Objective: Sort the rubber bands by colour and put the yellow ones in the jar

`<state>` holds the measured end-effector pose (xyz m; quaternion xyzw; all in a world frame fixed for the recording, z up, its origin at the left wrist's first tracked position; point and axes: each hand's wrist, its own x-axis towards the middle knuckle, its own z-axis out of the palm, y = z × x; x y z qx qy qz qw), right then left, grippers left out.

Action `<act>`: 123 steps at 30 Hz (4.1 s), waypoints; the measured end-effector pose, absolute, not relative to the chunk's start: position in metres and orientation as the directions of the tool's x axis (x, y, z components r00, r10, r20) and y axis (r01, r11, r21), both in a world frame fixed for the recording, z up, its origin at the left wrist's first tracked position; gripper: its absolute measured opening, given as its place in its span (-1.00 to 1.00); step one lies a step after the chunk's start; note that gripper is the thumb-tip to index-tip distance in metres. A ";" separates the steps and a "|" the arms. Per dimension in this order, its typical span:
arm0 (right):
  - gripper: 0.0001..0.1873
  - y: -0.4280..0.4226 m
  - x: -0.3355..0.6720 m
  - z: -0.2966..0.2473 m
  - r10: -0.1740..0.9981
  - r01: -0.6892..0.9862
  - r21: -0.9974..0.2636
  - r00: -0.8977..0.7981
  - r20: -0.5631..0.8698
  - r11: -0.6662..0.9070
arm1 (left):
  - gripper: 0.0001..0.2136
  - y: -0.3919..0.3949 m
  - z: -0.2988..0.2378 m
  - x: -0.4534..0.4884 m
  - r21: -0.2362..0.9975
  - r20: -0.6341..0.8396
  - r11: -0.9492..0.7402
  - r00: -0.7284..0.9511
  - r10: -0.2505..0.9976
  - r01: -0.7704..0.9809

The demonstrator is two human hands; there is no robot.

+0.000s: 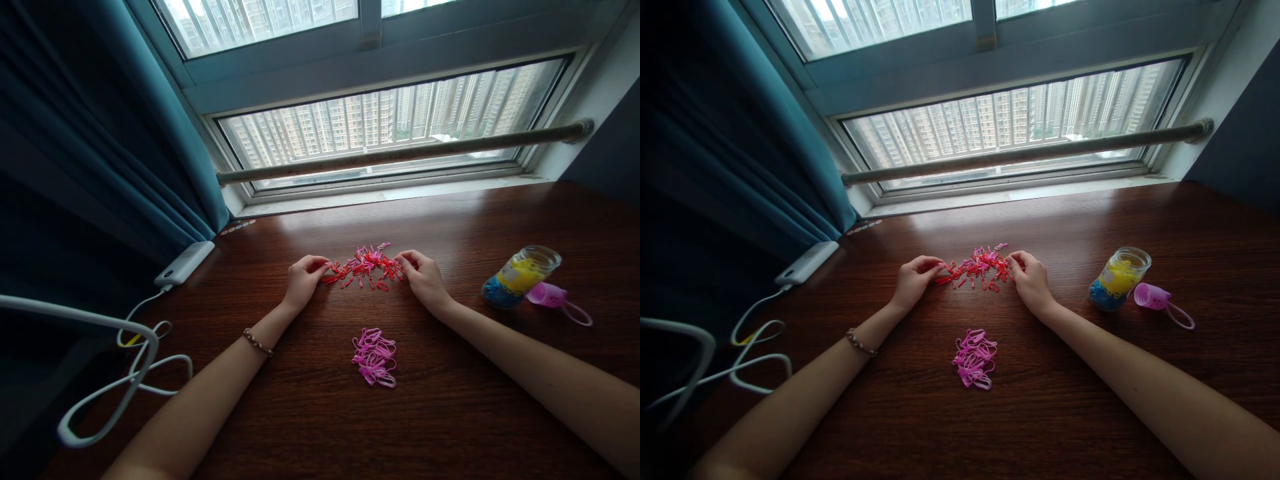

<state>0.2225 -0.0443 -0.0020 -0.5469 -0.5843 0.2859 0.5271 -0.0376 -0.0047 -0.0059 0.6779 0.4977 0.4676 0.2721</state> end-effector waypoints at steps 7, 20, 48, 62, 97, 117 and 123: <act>-0.76 -0.046 0.222 -0.001 0.939 0.330 -0.913 0.158 0.304 0.240 | -0.72 -0.005 -0.003 -0.036 0.955 0.208 -0.215 0.054 0.977 0.204; -0.78 -0.050 0.219 0.001 0.945 0.289 -0.916 0.088 0.316 0.279 | -0.69 -0.005 0.002 -0.035 0.953 0.222 -0.224 0.032 0.974 0.205; -0.84 -0.054 0.218 0.004 0.936 0.257 -0.930 0.167 0.310 0.262 | -0.77 -0.006 0.000 -0.035 0.931 0.266 -0.261 0.018 0.964 0.257; -0.75 -0.048 0.221 0.003 0.933 0.406 -0.867 0.083 0.350 0.289 | -0.74 -0.001 0.002 -0.028 0.952 0.220 -0.215 0.004 0.976 0.219; -0.78 -0.092 0.200 0.021 0.613 0.284 -0.587 -0.616 0.495 0.759 | -0.89 -0.042 0.026 -0.013 0.746 0.502 -0.632 0.444 0.742 0.213; -0.62 -0.062 0.202 -0.003 0.853 0.797 -0.346 -0.372 0.365 0.495 | -0.92 0.012 0.012 -0.040 0.295 0.600 -0.796 0.546 0.585 0.528; -0.72 -0.055 0.209 -0.001 0.845 0.608 -0.600 -0.261 0.467 0.520 | -0.77 0.003 0.007 -0.040 0.308 0.495 -0.848 0.689 0.529 0.430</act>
